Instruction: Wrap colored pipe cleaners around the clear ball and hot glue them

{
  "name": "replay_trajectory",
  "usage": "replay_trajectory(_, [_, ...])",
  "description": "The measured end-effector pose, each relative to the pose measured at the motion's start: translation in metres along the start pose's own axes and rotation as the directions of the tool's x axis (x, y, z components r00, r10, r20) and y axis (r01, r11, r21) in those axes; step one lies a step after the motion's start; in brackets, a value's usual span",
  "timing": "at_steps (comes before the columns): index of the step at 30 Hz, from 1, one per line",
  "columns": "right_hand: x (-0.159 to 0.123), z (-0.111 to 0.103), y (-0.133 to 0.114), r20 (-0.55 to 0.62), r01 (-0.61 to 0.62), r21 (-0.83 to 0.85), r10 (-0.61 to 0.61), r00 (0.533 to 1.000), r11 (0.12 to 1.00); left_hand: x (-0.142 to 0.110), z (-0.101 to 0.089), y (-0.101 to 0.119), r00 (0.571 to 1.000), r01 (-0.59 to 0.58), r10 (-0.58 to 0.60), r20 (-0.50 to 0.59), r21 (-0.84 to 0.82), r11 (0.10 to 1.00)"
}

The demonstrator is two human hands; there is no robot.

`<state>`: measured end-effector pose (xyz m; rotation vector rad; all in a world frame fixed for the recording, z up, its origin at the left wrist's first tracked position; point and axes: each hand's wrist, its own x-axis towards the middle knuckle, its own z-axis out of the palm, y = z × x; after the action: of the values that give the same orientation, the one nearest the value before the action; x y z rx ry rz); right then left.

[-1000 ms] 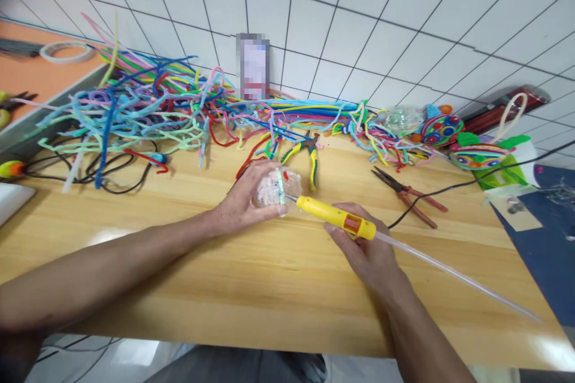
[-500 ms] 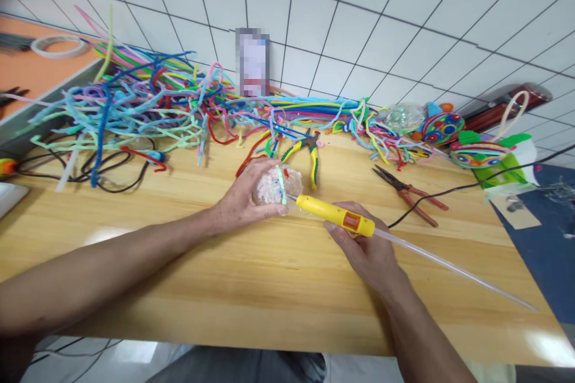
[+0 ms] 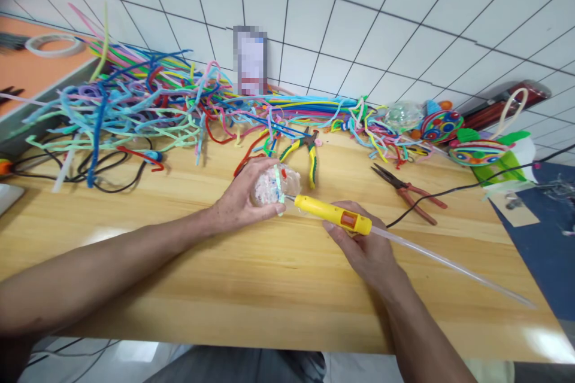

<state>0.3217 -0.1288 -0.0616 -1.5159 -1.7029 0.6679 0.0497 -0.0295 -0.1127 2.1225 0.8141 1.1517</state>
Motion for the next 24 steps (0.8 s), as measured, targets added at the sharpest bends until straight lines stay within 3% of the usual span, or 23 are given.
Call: replay_trajectory(24, [-0.0009,-0.0001,0.003,0.068,0.046,-0.004,-0.046,0.997,0.999,0.0031,-0.0046,0.0005,0.994,-0.1,0.097,0.051,0.044,0.994])
